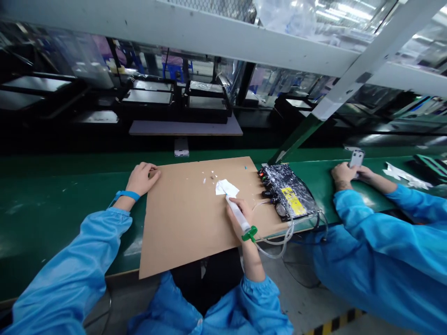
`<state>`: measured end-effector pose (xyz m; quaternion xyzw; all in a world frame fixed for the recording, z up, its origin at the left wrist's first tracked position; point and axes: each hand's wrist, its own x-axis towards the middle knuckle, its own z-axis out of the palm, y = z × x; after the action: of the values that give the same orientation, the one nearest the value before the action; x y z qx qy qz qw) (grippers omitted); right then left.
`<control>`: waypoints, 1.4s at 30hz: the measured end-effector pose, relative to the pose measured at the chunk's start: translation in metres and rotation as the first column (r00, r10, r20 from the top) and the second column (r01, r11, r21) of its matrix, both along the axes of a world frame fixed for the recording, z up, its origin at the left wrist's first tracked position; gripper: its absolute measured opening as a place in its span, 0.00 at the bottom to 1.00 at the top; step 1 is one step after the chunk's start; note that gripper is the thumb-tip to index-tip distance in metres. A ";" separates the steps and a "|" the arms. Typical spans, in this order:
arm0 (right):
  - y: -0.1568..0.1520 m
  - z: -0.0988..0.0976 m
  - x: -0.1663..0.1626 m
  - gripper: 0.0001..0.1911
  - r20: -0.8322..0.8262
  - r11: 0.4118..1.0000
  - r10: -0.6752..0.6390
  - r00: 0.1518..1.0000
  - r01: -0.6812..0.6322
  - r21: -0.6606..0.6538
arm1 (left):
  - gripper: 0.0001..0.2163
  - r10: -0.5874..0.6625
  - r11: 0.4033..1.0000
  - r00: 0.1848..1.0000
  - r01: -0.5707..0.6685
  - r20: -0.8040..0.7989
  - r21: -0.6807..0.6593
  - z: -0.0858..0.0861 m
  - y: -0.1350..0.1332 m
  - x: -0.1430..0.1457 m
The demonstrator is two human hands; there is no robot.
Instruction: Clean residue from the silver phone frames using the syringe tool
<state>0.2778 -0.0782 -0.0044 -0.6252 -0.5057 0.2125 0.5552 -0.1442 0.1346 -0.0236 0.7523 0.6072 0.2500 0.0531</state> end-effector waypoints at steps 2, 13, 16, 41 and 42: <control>0.000 0.000 0.001 0.15 0.007 1.000 0.000 1.000 0.000 -0.004 | 0.12 0.002 1.000 1.000 -0.002 0.006 0.003 0.000 0.000 0.000; -0.001 0.003 -0.001 0.17 -0.020 1.000 -0.009 1.000 0.009 -0.014 | 0.14 0.009 1.000 1.000 -0.009 -0.026 -0.012 0.004 -0.002 0.002; -0.002 0.003 -0.001 0.17 -0.031 1.000 -0.024 0.999 0.024 -0.015 | 0.14 0.005 1.000 1.000 -0.005 -0.015 -0.010 0.006 -0.003 0.002; -0.004 0.016 -0.006 0.15 -0.011 0.999 -0.001 1.000 0.001 -0.040 | 0.15 0.009 0.999 1.000 -0.009 0.005 -0.037 0.012 -0.006 0.005; -0.004 0.017 -0.006 0.15 -0.011 0.999 0.001 1.000 -0.001 -0.047 | 0.14 0.011 0.999 1.000 -0.011 0.008 -0.037 0.012 -0.006 0.005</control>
<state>0.2714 -0.0825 0.0128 -0.6367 -0.4980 0.2280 0.5428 -0.1389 0.1284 -0.0118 0.7468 0.6158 0.2419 0.0682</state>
